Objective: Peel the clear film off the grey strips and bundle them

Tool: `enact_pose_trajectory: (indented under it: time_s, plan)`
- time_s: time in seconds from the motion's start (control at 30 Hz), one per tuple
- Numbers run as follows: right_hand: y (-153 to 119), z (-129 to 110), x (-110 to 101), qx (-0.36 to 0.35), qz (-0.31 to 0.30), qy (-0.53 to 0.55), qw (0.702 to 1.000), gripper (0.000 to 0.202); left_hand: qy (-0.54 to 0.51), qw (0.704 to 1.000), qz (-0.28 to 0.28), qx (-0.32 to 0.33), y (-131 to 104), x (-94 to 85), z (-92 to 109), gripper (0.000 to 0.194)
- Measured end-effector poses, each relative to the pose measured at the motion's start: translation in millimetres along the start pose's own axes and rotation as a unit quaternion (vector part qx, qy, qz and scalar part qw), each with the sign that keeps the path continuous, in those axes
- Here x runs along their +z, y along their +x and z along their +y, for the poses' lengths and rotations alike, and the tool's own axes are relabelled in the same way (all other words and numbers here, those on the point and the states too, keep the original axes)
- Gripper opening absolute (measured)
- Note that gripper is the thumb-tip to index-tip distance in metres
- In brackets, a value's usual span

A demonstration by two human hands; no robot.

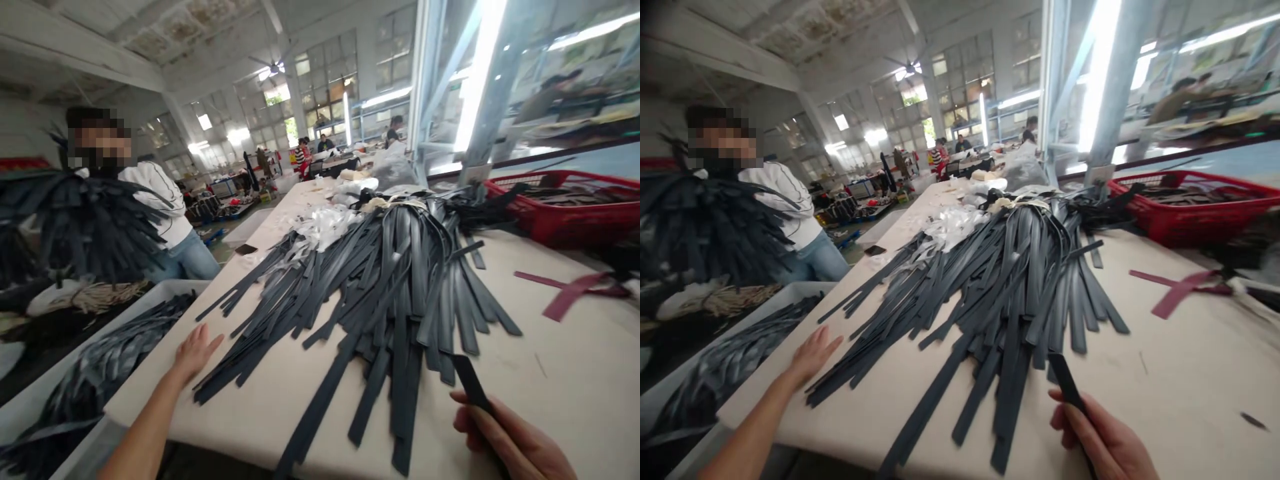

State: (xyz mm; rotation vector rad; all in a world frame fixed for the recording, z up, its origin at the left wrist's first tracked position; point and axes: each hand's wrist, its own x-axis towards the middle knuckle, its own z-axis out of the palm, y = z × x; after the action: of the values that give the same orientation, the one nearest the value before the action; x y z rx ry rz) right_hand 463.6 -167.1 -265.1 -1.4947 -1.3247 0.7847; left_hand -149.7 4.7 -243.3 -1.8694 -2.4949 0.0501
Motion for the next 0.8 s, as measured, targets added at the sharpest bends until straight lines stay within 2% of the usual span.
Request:
enact_pose_trajectory:
  time_s: [0.13,0.2,0.3,0.37,0.43,0.53,0.63,0.7,0.8]
  plan:
    - [-4.3,-14.9,4.2,0.000,-0.020,0.027,0.999,0.058,0.016,1.000,-0.004,0.007,-1.7,0.4,10.3,0.092]
    - [-6.9,-17.6,4.2,-0.005,-0.024,0.042,0.999,0.057,0.013,0.999,-0.013,0.033,-9.4,-1.7,10.9,0.092]
    - [-9.8,-18.9,2.8,-0.014,-0.027,0.062,0.998,0.054,-0.044,0.996,-0.034,0.076,-27.8,-14.9,5.9,0.087]
    - [-11.1,-19.8,2.2,-0.018,-0.030,0.074,0.997,0.051,-0.122,0.990,-0.004,0.072,-45.6,-31.9,4.6,0.079]
    - [-12.1,-21.3,2.0,-0.021,-0.038,0.078,0.996,0.047,-0.199,0.977,0.065,0.035,-68.3,-53.2,10.6,0.062]
    - [-13.3,-24.1,2.2,-0.025,-0.048,0.071,0.996,0.044,-0.275,0.951,0.141,-0.011,-106.7,-83.8,35.8,0.034]
    - [-14.3,-26.4,2.8,-0.032,-0.051,0.075,0.995,0.042,-0.299,0.937,0.179,0.009,-139.1,-101.1,72.6,0.036]
    - [-15.1,-27.6,3.2,-0.033,-0.049,0.082,0.995,0.040,-0.309,0.935,0.169,0.042,-153.9,-103.4,97.7,0.037]
    - [-16.0,-29.2,3.9,-0.033,-0.041,0.091,0.994,0.038,-0.321,0.932,0.118,0.124,-167.7,-96.4,133.7,0.038]
